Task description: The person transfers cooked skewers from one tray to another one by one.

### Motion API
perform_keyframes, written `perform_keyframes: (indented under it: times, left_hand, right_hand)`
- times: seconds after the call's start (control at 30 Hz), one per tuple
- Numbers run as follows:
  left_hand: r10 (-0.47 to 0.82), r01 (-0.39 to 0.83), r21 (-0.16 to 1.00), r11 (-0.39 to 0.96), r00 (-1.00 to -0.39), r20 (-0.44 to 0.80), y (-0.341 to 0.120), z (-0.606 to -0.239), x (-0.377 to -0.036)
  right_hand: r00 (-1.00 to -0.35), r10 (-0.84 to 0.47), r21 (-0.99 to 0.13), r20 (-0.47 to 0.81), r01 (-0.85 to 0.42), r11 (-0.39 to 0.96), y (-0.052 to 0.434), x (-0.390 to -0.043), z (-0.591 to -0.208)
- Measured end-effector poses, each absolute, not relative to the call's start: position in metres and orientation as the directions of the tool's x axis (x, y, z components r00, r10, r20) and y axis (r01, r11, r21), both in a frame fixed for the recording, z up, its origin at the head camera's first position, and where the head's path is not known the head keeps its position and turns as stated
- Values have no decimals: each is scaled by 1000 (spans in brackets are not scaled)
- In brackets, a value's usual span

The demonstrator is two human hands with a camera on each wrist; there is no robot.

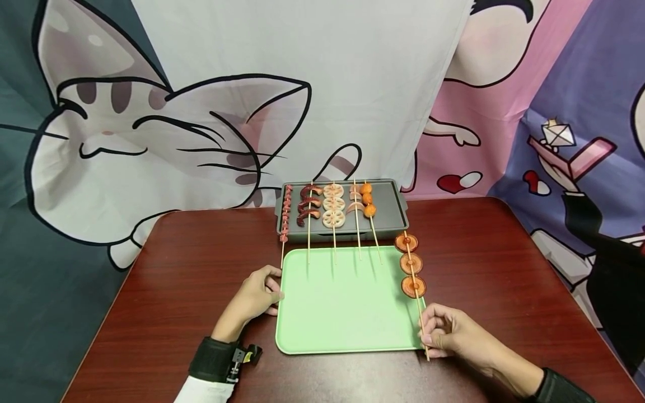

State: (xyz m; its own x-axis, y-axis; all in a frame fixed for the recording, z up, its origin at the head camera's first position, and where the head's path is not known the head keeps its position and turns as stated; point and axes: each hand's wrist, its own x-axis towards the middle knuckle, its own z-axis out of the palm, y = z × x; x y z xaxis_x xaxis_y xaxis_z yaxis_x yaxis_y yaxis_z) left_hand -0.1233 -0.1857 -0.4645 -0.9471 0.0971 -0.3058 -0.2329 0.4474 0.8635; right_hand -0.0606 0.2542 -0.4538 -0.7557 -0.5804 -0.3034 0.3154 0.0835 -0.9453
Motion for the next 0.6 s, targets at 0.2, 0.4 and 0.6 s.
perform_keyframes:
  times: [0.2, 0.4, 0.6]
  left_hand:
    - [100, -231, 864, 446, -947, -305, -186, -465, -125]
    - [107, -228, 867, 443, -947, -304, -187, -464, -125]
    - [104, -233, 869, 437, -946, -306, -187, -464, -125]
  right_hand:
    - [-750, -573, -935, -331, 340, 95, 256, -54, -456]
    - [-752, -558, -932, -351, 337, 131, 259, -53, -458]
    - [-753, -534, -921, -385, 350, 169, 260, -54, -458]
